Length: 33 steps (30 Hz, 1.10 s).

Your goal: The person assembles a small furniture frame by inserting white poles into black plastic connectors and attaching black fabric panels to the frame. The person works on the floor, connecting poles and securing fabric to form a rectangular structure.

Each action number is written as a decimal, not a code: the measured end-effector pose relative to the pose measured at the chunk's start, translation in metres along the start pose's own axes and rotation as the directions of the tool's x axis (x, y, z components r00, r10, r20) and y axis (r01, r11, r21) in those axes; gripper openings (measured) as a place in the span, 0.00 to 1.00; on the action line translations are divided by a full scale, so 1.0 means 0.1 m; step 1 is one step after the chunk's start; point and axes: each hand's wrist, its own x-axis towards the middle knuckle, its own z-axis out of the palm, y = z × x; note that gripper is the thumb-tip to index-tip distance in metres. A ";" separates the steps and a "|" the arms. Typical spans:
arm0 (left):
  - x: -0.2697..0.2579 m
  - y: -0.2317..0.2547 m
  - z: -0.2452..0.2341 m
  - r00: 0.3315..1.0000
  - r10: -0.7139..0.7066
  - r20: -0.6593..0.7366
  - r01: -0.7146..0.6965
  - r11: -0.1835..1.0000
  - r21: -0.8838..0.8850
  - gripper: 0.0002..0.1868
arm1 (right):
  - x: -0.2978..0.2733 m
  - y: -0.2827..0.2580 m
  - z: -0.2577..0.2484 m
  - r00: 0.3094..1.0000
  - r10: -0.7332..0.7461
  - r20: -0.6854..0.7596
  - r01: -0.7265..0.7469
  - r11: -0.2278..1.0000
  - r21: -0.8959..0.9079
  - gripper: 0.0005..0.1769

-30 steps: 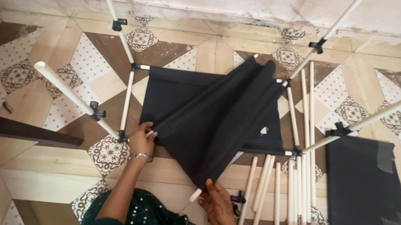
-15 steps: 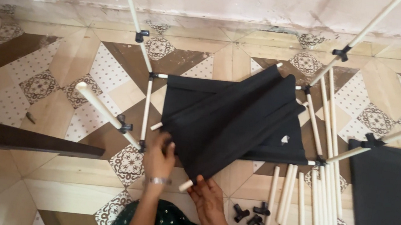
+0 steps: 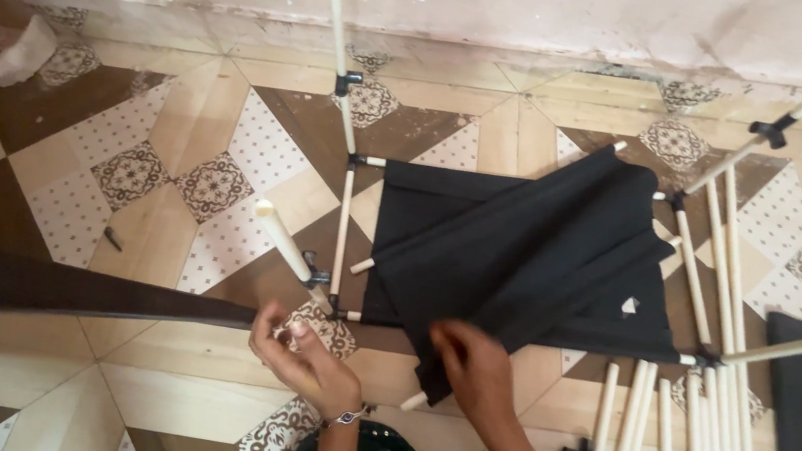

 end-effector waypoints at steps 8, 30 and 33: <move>0.58 0.24 0.18 0.980 0.097 0.175 -0.105 0.994 0.042 0.24 | 1.34 -0.13 1.00 0.784 -0.534 0.315 0.607 0.766 -0.211 0.20; 0.53 0.06 0.19 0.977 -0.023 0.212 0.044 0.994 -0.095 0.16 | 1.52 -0.18 0.68 0.781 -0.603 0.165 0.584 0.798 0.148 0.10; 0.53 0.09 0.17 0.966 -0.009 0.257 0.044 0.991 -0.130 0.18 | 1.09 0.00 0.70 0.720 -0.602 0.345 0.641 0.767 0.001 0.14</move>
